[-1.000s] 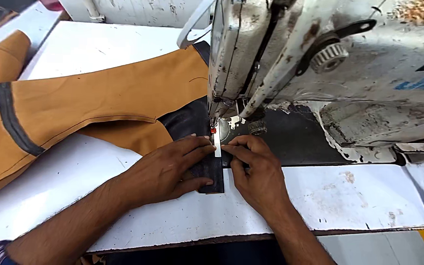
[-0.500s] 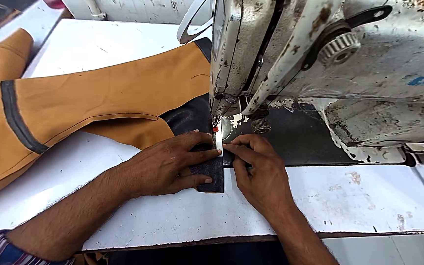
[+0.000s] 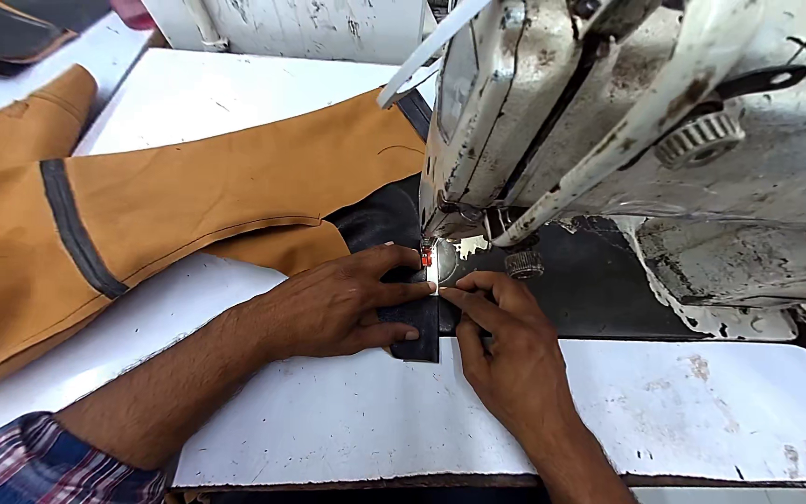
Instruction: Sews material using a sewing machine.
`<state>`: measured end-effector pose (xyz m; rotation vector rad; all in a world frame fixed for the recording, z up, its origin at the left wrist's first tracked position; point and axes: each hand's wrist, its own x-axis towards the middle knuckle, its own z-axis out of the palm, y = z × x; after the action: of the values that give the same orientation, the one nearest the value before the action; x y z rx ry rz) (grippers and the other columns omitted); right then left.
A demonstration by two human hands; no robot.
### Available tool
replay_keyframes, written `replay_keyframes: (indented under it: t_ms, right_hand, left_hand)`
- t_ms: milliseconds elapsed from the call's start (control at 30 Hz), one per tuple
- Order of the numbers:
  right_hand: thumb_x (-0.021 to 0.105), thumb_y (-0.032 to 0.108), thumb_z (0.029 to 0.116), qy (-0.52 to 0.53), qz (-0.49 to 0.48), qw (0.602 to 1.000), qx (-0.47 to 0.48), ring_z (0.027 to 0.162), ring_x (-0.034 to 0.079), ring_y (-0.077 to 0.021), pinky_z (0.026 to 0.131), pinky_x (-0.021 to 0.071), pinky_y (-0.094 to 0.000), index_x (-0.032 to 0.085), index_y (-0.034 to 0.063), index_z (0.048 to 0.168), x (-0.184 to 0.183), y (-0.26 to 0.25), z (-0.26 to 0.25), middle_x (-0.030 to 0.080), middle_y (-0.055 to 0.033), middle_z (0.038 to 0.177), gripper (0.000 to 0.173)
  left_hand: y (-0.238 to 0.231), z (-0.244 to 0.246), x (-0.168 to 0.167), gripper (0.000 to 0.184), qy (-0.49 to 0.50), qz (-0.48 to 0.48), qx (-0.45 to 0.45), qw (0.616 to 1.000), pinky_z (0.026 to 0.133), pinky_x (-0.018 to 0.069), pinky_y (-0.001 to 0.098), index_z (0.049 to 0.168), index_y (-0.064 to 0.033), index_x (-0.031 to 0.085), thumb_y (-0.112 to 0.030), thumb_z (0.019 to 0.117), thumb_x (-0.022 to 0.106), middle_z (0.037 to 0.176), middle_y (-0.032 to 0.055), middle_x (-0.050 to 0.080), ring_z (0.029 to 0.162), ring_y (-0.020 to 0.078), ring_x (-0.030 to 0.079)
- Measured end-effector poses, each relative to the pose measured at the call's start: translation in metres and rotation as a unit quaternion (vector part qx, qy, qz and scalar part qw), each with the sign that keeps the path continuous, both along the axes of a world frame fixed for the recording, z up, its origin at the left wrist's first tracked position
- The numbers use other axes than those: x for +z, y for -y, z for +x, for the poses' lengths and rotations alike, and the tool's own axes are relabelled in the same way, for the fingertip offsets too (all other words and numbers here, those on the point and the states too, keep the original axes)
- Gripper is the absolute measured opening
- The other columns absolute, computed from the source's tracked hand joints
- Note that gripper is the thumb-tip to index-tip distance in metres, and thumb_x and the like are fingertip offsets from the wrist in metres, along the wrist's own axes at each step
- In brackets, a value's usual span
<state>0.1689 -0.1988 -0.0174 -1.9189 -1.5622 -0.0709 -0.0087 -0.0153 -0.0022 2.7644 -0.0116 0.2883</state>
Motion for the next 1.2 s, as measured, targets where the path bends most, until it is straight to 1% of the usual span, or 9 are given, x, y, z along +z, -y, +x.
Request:
replay_keyframes:
  t_ms: [133, 267, 433, 533, 633, 700, 800, 1000, 1200]
  right_hand:
    - [0.055, 0.013, 0.091, 0.009, -0.008, 1.0, -0.009, 0.102, 0.063, -0.0149, 0.08, 0.0539, -0.027, 0.079, 0.0189, 0.118, -0.002, -0.001, 0.0, 0.067, -0.0036, 0.116, 0.036]
    - [0.055, 0.015, 0.0916, 0.015, -0.018, 1.0, -0.015, 0.102, 0.062, -0.0148, 0.079, 0.0532, -0.0275, 0.079, 0.0202, 0.118, -0.002, -0.001, 0.0, 0.067, -0.0024, 0.117, 0.036]
    - [0.054, 0.017, 0.0922, 0.012, -0.025, 0.999, -0.022, 0.101, 0.062, -0.0138, 0.077, 0.0533, -0.0266, 0.078, 0.0215, 0.119, -0.003, -0.001, -0.001, 0.066, -0.0026, 0.119, 0.037]
    - [0.054, 0.017, 0.0927, 0.017, -0.028, 0.999, -0.023, 0.102, 0.062, -0.0143, 0.078, 0.0533, -0.0272, 0.078, 0.0224, 0.12, -0.004, -0.001, -0.001, 0.066, -0.0025, 0.12, 0.037]
    - [0.053, 0.018, 0.0932, 0.02, -0.027, 0.999, -0.025, 0.102, 0.062, -0.0142, 0.078, 0.0534, -0.0277, 0.078, 0.022, 0.12, -0.005, -0.002, -0.001, 0.066, -0.0027, 0.12, 0.037]
    - [0.052, 0.02, 0.094, 0.021, -0.026, 0.999, -0.029, 0.103, 0.062, -0.0144, 0.079, 0.054, -0.0279, 0.078, 0.0204, 0.119, -0.006, -0.001, -0.001, 0.066, -0.0033, 0.12, 0.036]
    - [0.052, 0.02, 0.0951, 0.02, -0.021, 0.999, -0.033, 0.104, 0.063, -0.0149, 0.079, 0.0544, -0.0278, 0.077, 0.0198, 0.121, -0.006, -0.001, -0.001, 0.067, -0.0036, 0.121, 0.036]
    - [0.051, 0.02, 0.0952, 0.012, -0.019, 0.999, -0.031, 0.104, 0.063, -0.0143, 0.079, 0.055, -0.0282, 0.077, 0.0191, 0.121, -0.006, -0.001, 0.0, 0.067, -0.0032, 0.121, 0.036]
    - [0.052, 0.021, 0.0953, 0.013, -0.016, 0.999, -0.032, 0.104, 0.064, -0.0137, 0.079, 0.0549, -0.0278, 0.077, 0.02, 0.12, -0.006, -0.001, 0.0, 0.067, -0.0024, 0.119, 0.035]
  left_hand:
    - [-0.01, 0.007, 0.002, 0.052, 0.009, 0.0, -0.009, 1.0, 0.108, 0.0457, 0.0282, 0.141, -0.0211, 0.064, -0.053, 0.1017, 0.053, 0.143, 0.0068, 0.055, 0.134, 0.015, 0.05]
    - [-0.015, 0.009, 0.002, 0.049, 0.021, 0.006, -0.015, 1.0, 0.109, 0.0444, 0.0282, 0.138, -0.022, 0.068, -0.053, 0.1016, 0.054, 0.141, 0.0079, 0.057, 0.134, 0.0161, 0.05]
    - [-0.018, 0.01, 0.001, 0.046, 0.025, 0.007, -0.027, 0.999, 0.117, 0.0387, 0.0326, 0.137, -0.0223, 0.068, -0.05, 0.1027, 0.053, 0.143, 0.01, 0.057, 0.14, 0.0198, 0.047]
    - [-0.024, 0.013, 0.001, 0.044, 0.031, 0.02, -0.026, 0.999, 0.115, 0.0398, 0.0327, 0.134, -0.0227, 0.07, -0.049, 0.1034, 0.052, 0.14, 0.0104, 0.058, 0.137, 0.0202, 0.048]
    - [-0.026, 0.013, 0.002, 0.041, 0.041, 0.033, -0.032, 0.998, 0.121, 0.036, 0.0387, 0.133, -0.0229, 0.071, -0.046, 0.1042, 0.052, 0.137, 0.0091, 0.06, 0.139, 0.021, 0.049]
    - [-0.024, 0.011, 0.001, 0.038, 0.057, 0.042, -0.04, 0.997, 0.12, 0.0374, 0.0406, 0.131, -0.0228, 0.072, -0.044, 0.1044, 0.054, 0.133, 0.0079, 0.062, 0.135, 0.0206, 0.052]
    - [-0.022, 0.01, 0.002, 0.035, 0.07, 0.048, -0.054, 0.995, 0.118, 0.0404, 0.0392, 0.128, -0.0205, 0.074, -0.039, 0.105, 0.055, 0.128, 0.008, 0.066, 0.13, 0.0203, 0.057]
    - [-0.026, 0.015, 0.004, 0.035, 0.068, 0.061, -0.049, 0.995, 0.112, 0.0442, 0.0362, 0.126, -0.0212, 0.075, -0.039, 0.1049, 0.055, 0.126, 0.0062, 0.067, 0.123, 0.0196, 0.059]
    - [-0.026, 0.015, 0.003, 0.035, 0.066, 0.056, -0.048, 0.995, 0.112, 0.0443, 0.0359, 0.127, -0.0214, 0.075, -0.039, 0.1054, 0.054, 0.128, 0.0078, 0.066, 0.126, 0.021, 0.058]
